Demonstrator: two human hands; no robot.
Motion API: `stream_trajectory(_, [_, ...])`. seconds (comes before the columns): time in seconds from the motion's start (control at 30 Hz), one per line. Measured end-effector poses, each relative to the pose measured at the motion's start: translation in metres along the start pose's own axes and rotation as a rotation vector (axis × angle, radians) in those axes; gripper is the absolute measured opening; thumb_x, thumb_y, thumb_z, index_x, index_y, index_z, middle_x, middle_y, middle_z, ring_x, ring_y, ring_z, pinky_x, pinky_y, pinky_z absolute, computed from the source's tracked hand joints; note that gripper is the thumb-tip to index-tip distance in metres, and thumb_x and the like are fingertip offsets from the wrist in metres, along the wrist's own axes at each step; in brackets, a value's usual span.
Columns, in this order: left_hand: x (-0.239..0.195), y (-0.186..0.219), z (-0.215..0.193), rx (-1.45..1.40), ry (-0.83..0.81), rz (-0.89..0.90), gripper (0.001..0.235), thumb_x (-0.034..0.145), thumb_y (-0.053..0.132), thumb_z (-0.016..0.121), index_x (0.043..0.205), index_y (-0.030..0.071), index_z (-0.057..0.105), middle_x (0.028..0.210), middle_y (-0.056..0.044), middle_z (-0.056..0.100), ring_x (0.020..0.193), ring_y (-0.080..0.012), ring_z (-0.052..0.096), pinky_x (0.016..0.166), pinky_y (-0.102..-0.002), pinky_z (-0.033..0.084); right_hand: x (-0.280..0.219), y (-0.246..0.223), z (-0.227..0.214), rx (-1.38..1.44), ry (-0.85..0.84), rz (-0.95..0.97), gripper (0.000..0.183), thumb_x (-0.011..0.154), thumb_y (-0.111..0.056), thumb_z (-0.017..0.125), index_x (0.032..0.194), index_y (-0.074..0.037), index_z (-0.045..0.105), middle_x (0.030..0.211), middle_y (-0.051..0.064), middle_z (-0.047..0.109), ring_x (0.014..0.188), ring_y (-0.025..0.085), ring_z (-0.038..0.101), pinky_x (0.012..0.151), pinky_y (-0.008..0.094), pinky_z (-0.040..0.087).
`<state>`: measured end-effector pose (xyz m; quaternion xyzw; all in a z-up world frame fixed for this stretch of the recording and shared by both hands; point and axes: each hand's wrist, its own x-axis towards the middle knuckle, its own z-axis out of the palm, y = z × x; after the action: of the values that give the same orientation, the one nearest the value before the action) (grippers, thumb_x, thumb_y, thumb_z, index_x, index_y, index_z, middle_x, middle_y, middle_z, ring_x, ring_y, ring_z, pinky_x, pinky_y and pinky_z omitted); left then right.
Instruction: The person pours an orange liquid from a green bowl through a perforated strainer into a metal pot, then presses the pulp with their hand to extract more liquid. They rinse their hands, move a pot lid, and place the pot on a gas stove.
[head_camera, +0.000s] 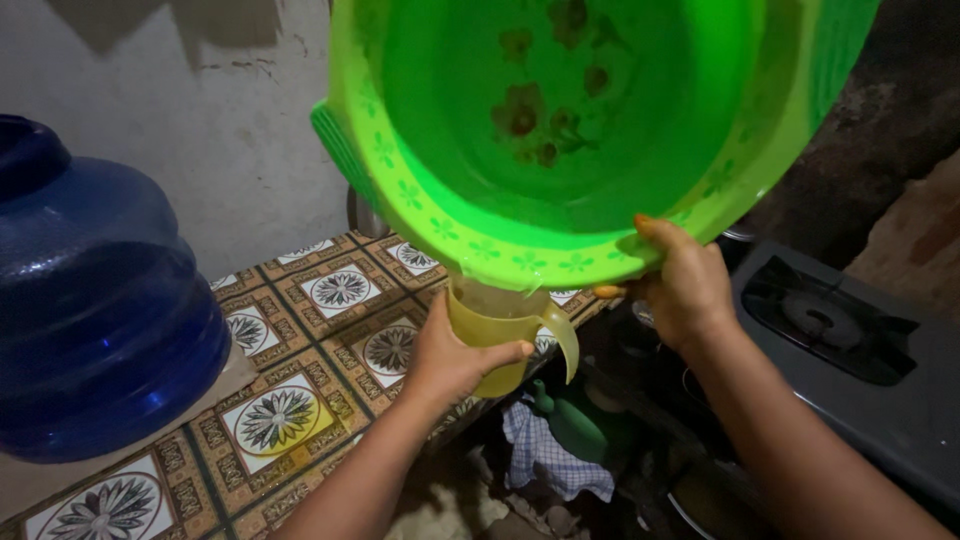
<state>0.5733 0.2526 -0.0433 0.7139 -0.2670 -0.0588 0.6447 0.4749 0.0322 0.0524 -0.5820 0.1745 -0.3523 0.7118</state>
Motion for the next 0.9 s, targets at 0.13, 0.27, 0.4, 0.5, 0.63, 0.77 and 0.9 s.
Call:
stream_trajectory(0.13, [0.002, 0.003, -0.001, 0.036, -0.012, -0.027, 0.100, 0.051, 0.036, 0.097, 0.133, 0.010, 0.049, 0.128, -0.010, 0.067, 0.117, -0.0226, 0.068, 0.100, -0.038, 0.056, -0.008, -0.004, 0.006, 0.024, -0.028, -0.088, 0.038, 0.096, -0.017, 0.059, 0.122, 0.012, 0.059, 0.112, 0.024, 0.068, 0.088, 0.038, 0.073, 0.058, 0.052, 0.065])
stream_trajectory(0.27, [0.003, 0.003, -0.001, 0.088, -0.022, -0.133, 0.103, 0.051, 0.037, 0.097, 0.136, 0.012, 0.045, 0.129, -0.009, 0.065, 0.117, -0.0231, 0.067, 0.100, -0.039, 0.057, -0.018, -0.012, 0.014, -0.009, -0.092, -0.202, 0.036, 0.097, -0.015, 0.056, 0.125, 0.008, 0.055, 0.115, 0.023, 0.068, 0.091, 0.038, 0.074, 0.063, 0.048, 0.066])
stream_trajectory(0.4, [0.000, 0.001, -0.003, 0.083, 0.007, -0.084, 0.096, 0.052, 0.036, 0.096, 0.134, 0.011, 0.052, 0.127, -0.009, 0.069, 0.115, -0.0211, 0.070, 0.100, -0.036, 0.057, -0.027, -0.015, 0.023, -0.034, -0.155, -0.280, 0.038, 0.097, -0.015, 0.052, 0.128, 0.008, 0.052, 0.113, 0.026, 0.068, 0.087, 0.041, 0.074, 0.058, 0.048, 0.064])
stream_trajectory(0.5, [-0.003, 0.000, -0.005, 0.060, 0.069, -0.032, 0.096, 0.052, 0.035, 0.097, 0.132, 0.009, 0.051, 0.126, -0.009, 0.069, 0.115, -0.0213, 0.070, 0.099, -0.036, 0.057, -0.028, -0.012, 0.026, -0.031, -0.139, -0.233, 0.041, 0.096, -0.018, 0.051, 0.129, 0.007, 0.051, 0.116, 0.026, 0.067, 0.090, 0.041, 0.074, 0.058, 0.049, 0.065])
stream_trajectory(0.63, [-0.009, -0.001, -0.011, 0.013, 0.097, 0.023, 0.097, 0.051, 0.035, 0.096, 0.132, 0.008, 0.052, 0.124, -0.009, 0.072, 0.114, -0.0224, 0.072, 0.098, -0.036, 0.057, -0.017, 0.001, 0.027, 0.071, -0.103, 0.033, 0.041, 0.098, -0.021, 0.050, 0.128, 0.007, 0.051, 0.126, 0.024, 0.062, 0.105, 0.040, 0.071, 0.070, 0.049, 0.067])
stream_trajectory(0.77, [-0.024, -0.006, -0.023, 0.087, 0.179, -0.017, 0.102, 0.050, 0.035, 0.098, 0.135, 0.008, 0.049, 0.125, -0.009, 0.070, 0.115, -0.0231, 0.069, 0.098, -0.037, 0.054, 0.010, 0.021, 0.021, 0.105, -0.138, 0.319, 0.038, 0.098, -0.025, 0.048, 0.128, -0.003, 0.052, 0.130, 0.019, 0.061, 0.112, 0.034, 0.064, 0.077, 0.046, 0.064])
stream_trajectory(0.9, [-0.042, -0.009, -0.042, 0.140, 0.235, -0.092, 0.101, 0.050, 0.037, 0.097, 0.135, 0.010, 0.051, 0.124, -0.009, 0.072, 0.113, -0.0223, 0.071, 0.097, -0.036, 0.054, 0.038, 0.067, 0.018, 0.137, -0.165, 0.596, 0.037, 0.100, -0.029, 0.050, 0.130, -0.007, 0.053, 0.128, 0.019, 0.061, 0.110, 0.032, 0.063, 0.081, 0.043, 0.063])
